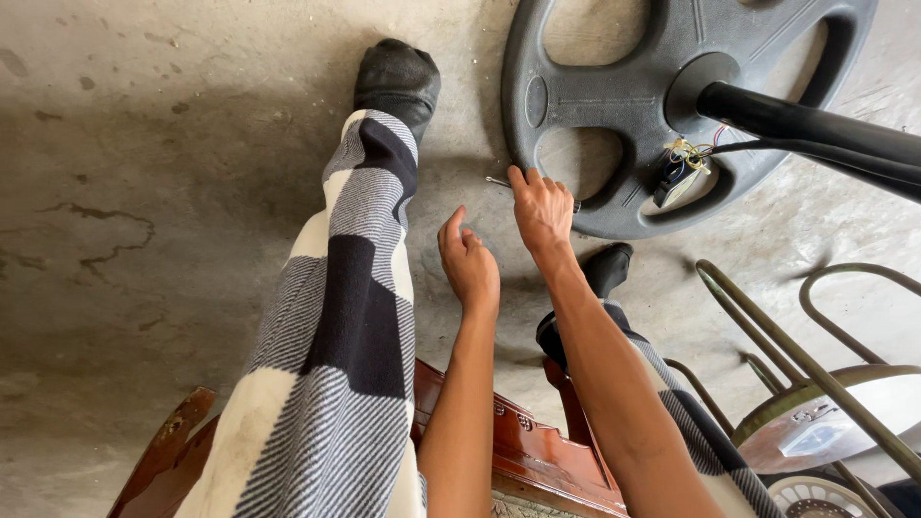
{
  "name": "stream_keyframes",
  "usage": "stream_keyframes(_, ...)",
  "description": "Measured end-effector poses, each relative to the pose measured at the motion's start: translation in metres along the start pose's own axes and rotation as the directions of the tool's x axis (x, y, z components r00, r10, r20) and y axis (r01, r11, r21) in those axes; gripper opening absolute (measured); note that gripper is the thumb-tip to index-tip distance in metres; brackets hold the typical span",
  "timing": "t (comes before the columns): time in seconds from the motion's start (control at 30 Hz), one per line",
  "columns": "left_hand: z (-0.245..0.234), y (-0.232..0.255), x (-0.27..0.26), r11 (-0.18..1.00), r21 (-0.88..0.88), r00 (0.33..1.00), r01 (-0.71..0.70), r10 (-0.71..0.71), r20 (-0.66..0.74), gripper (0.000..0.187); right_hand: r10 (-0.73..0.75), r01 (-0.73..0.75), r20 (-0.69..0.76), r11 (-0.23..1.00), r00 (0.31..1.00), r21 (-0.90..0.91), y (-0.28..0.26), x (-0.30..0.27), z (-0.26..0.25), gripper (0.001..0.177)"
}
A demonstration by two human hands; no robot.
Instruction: The person uses a screwdriver to remove screws from the front grille and motor housing of a standing electric fan. They detach the front grille and set it aside, then proceed to unscrew the motor housing cap.
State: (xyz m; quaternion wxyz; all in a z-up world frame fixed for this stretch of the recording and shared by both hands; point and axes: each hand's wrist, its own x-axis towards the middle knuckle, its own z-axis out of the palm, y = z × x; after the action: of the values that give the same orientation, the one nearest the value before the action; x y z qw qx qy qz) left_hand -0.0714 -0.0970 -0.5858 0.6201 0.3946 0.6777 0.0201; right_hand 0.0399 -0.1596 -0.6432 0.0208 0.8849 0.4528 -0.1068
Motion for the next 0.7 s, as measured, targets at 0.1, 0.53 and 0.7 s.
stream_keyframes(0.1,-0.001,0.002,0.001,1.0,-0.006,1.0,-0.012,0.012,-0.005,0.038,-0.038,0.038,-0.004,0.999,0.999,0.005,0.001,0.0,0.001,0.024)
stream_keyframes(0.53,-0.021,0.023,-0.028,0.985,0.048,0.981,-0.168,0.171,-0.093,0.029,0.344,-0.265,-0.025,0.765,0.939,0.587,-0.032,-0.01,-0.027,0.013)
stream_keyframes(0.7,-0.014,0.039,-0.063,0.993,-0.004,0.992,-0.116,0.115,-0.044,0.033,0.497,-0.464,0.256,0.355,0.829,0.812,-0.056,-0.015,-0.1,0.018)
